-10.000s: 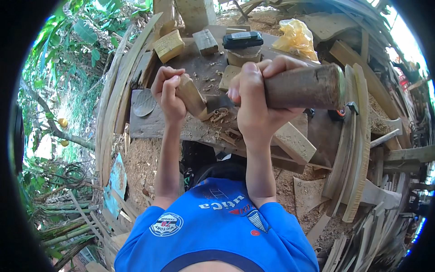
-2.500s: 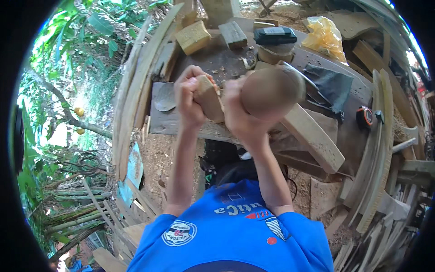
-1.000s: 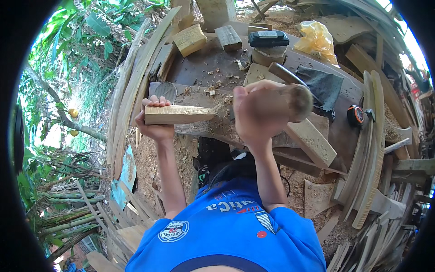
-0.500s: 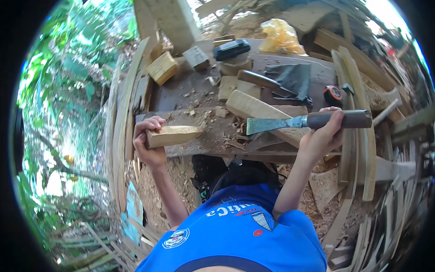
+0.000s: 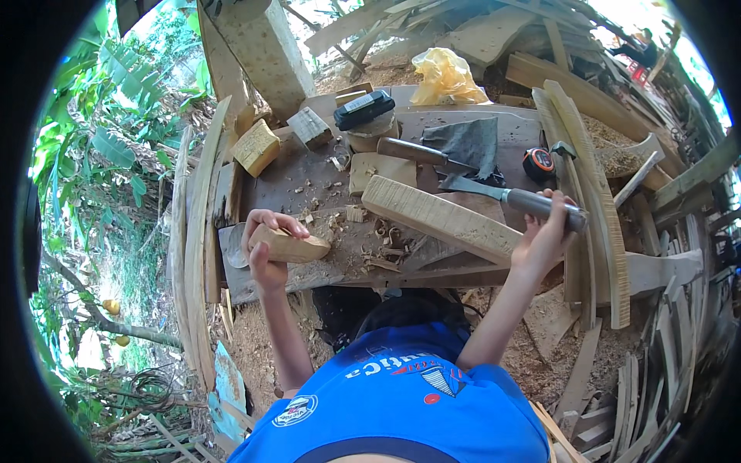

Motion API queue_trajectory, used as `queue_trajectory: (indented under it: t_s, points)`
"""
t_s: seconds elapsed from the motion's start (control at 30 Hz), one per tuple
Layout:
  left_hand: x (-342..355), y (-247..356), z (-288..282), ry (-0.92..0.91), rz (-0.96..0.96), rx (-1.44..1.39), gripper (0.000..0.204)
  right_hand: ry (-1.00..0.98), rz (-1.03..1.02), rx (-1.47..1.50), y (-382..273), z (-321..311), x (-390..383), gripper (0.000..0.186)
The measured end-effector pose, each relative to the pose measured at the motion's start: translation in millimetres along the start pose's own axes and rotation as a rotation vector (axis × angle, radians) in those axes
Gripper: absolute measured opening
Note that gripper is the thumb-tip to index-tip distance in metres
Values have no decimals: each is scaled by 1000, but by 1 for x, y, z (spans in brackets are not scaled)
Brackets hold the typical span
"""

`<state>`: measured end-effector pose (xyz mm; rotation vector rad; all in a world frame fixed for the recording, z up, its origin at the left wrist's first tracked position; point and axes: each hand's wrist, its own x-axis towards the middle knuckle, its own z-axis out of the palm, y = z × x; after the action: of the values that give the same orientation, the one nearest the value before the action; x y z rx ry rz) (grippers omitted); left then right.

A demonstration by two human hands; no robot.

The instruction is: The person carves a small block of wood using a chisel and a hammer, shaping the edges and removing shavings. They then inspect the carved piece and use a hand plane to smooth the surface of a larger wooden board on the workbench.

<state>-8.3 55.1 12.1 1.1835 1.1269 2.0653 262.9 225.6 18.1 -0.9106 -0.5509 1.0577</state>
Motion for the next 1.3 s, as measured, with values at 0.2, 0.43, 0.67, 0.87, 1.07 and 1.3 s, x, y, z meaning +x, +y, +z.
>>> queue_trajectory:
  t_s: [0.2,0.43,0.67,0.87,1.07,1.3]
  points:
    - [-13,-5,-20,62,117,-150,34,247,-393,-176,-7,-13,14,20]
    - [-28,-7,-23,163,229,-354,26,-165,-161,-971,-10,-62,52,26]
    - [-33,-1,7,7,184,-513,26,-318,-889,-1281,-21,-26,3,37]
    - [-40,25,11,-66,233,-598,24,-1800,-434,-957,26,41,-133,33]
    - [-79,58,-19,7,294,-413,26,-1988,-441,-585,71,36,-167,32]
    - [-129,77,-47,121,389,-566,22,-2205,-68,-343,74,35,-173,25]
